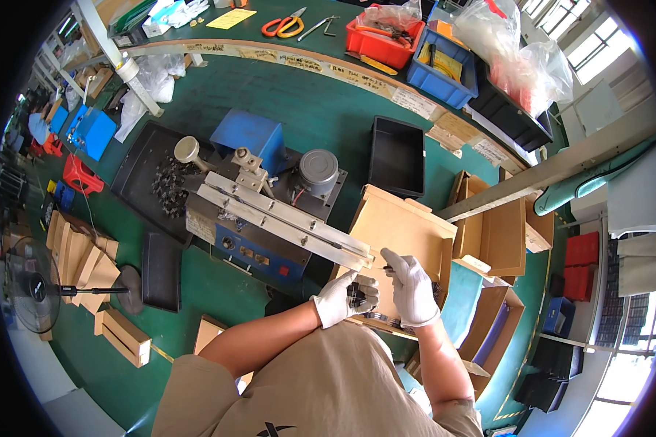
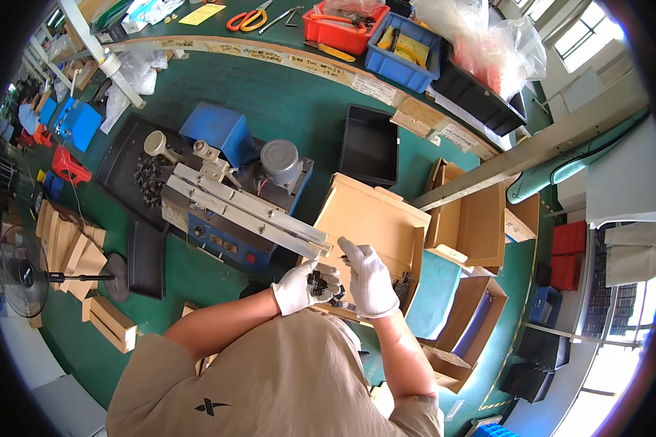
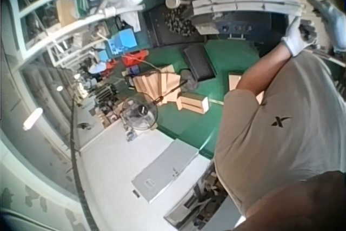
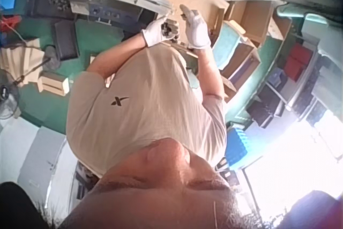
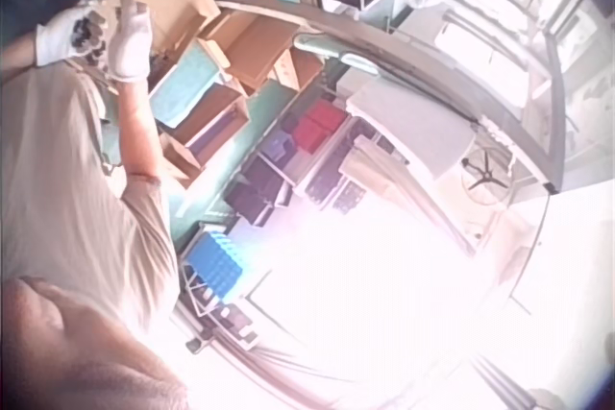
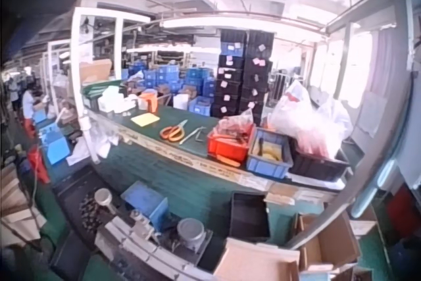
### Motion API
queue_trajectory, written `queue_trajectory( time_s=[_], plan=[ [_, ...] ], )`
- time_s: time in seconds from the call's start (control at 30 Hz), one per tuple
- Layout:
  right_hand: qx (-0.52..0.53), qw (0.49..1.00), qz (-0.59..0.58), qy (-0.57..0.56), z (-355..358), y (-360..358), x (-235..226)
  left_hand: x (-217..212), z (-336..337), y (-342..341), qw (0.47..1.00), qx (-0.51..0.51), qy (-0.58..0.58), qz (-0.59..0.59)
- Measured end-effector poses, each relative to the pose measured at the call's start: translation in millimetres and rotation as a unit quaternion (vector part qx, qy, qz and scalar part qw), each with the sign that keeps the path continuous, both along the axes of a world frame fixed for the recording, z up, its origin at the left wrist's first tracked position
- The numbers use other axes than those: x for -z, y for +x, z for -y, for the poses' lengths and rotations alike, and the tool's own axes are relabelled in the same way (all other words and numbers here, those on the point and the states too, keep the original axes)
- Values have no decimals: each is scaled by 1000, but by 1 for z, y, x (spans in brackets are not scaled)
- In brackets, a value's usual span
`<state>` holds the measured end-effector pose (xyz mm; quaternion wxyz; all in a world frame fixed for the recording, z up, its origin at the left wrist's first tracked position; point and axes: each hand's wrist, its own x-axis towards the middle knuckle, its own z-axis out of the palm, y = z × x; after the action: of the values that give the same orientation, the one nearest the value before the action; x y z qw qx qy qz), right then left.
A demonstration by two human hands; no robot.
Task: The person assembles small mechanical parts by hand at a workbench. They repeatedly pick up components, align them, and insert them into a jig-like fixture, then place the assembled units into a cardboard box.
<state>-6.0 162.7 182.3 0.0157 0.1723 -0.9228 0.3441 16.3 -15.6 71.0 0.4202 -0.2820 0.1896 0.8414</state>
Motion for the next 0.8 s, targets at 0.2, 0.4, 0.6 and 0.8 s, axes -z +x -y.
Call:
queue_trajectory(
  time_s=[0.2, 0.4, 0.6, 0.8],
  plan=[
    [-10, 999, -38, 20, 15, -6, 3, 7, 2, 7, 1000, -4, 3, 3],
    [-20, 997, -69, -6, 25, -11, 10, 0, 5, 11, 1000, -9, 14, 9],
    [38, 996, -74, -31, 35, -4, 2, -8, 11, 14, 995, -16, 92, -37],
    [-38, 995, 45, 78, 42, 32, 1, 53, 4, 26, 984, 13, -44, -173]
  ],
)
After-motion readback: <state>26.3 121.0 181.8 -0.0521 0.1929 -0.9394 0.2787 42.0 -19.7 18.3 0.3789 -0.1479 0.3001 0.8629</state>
